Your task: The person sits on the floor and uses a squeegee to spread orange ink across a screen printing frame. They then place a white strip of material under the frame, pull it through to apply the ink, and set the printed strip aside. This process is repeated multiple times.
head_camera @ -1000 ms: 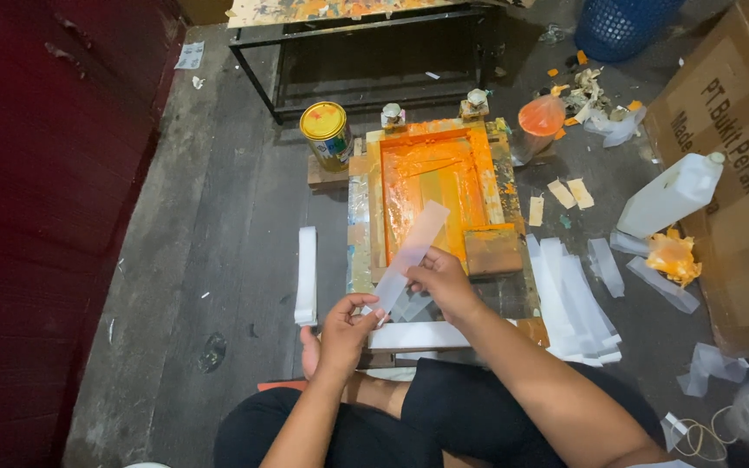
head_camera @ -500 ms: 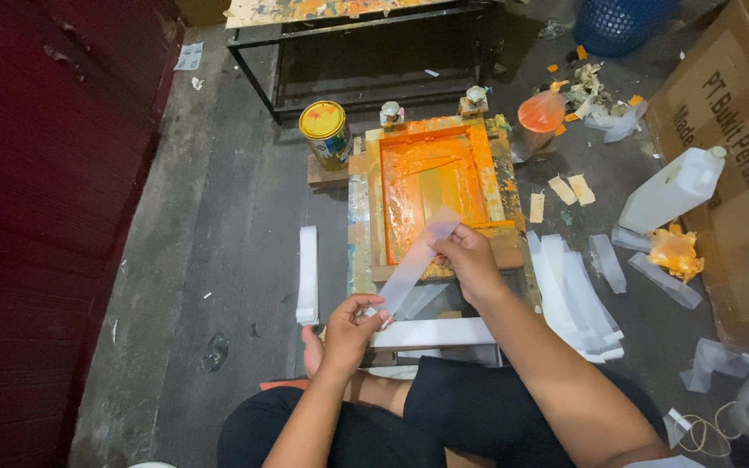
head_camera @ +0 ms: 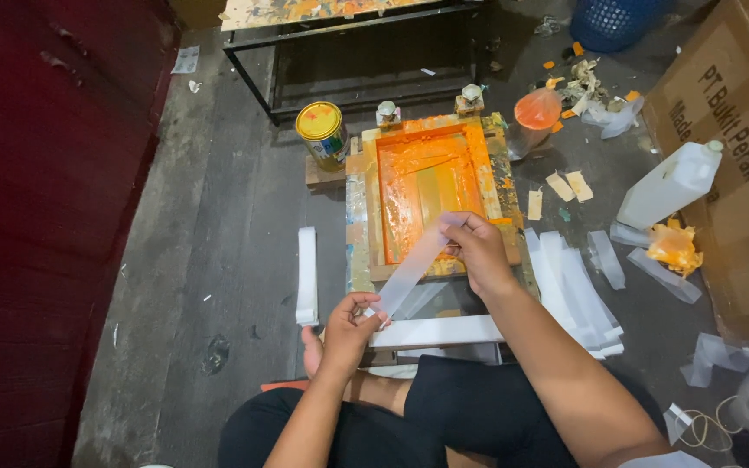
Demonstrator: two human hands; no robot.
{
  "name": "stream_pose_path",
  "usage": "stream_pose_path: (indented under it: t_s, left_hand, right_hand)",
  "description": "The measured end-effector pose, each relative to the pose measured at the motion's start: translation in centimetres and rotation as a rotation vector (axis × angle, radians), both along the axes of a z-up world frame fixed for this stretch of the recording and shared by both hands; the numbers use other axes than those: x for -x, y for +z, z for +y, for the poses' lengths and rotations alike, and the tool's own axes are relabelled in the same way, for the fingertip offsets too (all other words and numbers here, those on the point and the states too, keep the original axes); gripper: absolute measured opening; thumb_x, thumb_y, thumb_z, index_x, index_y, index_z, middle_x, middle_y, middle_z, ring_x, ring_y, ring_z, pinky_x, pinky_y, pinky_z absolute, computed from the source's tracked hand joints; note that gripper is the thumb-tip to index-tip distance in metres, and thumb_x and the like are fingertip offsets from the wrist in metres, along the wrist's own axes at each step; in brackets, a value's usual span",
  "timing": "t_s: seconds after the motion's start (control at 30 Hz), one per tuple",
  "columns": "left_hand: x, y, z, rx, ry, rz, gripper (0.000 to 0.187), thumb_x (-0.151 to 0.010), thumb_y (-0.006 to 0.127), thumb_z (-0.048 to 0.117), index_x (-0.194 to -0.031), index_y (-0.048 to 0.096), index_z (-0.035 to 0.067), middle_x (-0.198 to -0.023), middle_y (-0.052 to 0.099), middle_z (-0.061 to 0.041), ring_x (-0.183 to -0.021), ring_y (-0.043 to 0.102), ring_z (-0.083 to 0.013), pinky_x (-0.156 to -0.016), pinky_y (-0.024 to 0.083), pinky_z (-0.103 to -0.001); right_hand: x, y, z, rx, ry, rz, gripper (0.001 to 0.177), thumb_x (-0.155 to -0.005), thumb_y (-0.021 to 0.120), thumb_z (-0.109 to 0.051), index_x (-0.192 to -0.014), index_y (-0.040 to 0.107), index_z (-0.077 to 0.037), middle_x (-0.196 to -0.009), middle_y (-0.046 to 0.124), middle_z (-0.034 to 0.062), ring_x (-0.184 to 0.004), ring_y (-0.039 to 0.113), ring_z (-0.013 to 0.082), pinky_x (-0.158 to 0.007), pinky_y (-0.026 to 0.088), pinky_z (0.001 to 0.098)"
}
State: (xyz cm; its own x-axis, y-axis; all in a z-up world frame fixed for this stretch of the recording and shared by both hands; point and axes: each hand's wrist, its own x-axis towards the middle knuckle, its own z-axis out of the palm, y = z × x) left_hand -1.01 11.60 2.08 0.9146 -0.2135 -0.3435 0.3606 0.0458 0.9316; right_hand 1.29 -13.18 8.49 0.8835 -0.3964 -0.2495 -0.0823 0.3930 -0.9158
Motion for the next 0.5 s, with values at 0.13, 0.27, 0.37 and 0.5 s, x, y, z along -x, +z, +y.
stream_pose_path:
  t_s: [0.13, 0.27, 0.37, 0.5]
  left_hand:
    - [0.1, 0.1, 0.0, -0.012, 0.006, 0.013, 0.03, -0.085, 0.076, -0.005, -0.114, 0.069, -0.002, -0.098, 0.051, -0.006, -0.083, 0.078, -0.0253, -0.079, 0.066, -0.034]
    - [-0.2, -1.7, 0.3, 0.013, 0.004, -0.01, 0.032, -0.084, 0.076, -0.006, -0.116, 0.069, -0.003, -0.096, 0.052, -0.006, -0.08, 0.077, -0.0227, -0.077, 0.066, -0.032]
    - [0.0, -0.3, 0.0, 0.022, 0.015, -0.016, 0.034, -0.084, 0.076, -0.006, -0.117, 0.066, -0.003, -0.095, 0.054, -0.006, -0.078, 0.077, -0.0224, -0.077, 0.066, -0.031]
    - [-0.1, -0.2, 0.1, 0.05, 0.042, -0.026, 0.039, -0.085, 0.075, -0.006, -0.121, 0.06, -0.004, -0.096, 0.06, -0.009, -0.078, 0.076, -0.0214, -0.076, 0.065, -0.031]
  right_hand:
    - [0.1, 0.4, -0.1, -0.001, -0.015, -0.003, 0.026, -0.087, 0.073, -0.005, -0.113, 0.071, -0.001, -0.078, 0.06, 0.0009, -0.068, 0.063, 0.0078, -0.063, 0.06, 0.0195]
    - [0.0, 0.4, -0.7, 0.047, -0.033, -0.023, 0.024, -0.087, 0.073, -0.006, -0.109, 0.071, 0.0, -0.077, 0.06, 0.0024, -0.069, 0.062, 0.0083, -0.062, 0.058, 0.0183]
    - [-0.1, 0.3, -1.1, 0.085, -0.029, -0.04, 0.023, -0.086, 0.074, -0.007, -0.108, 0.072, 0.001, -0.077, 0.062, 0.0034, -0.069, 0.062, 0.0091, -0.061, 0.058, 0.0186]
    - [-0.5, -1.0, -1.8, 0.115, -0.012, -0.057, 0.022, -0.086, 0.074, -0.007, -0.107, 0.072, 0.001, -0.078, 0.064, 0.0051, -0.071, 0.063, 0.0106, -0.061, 0.057, 0.02]
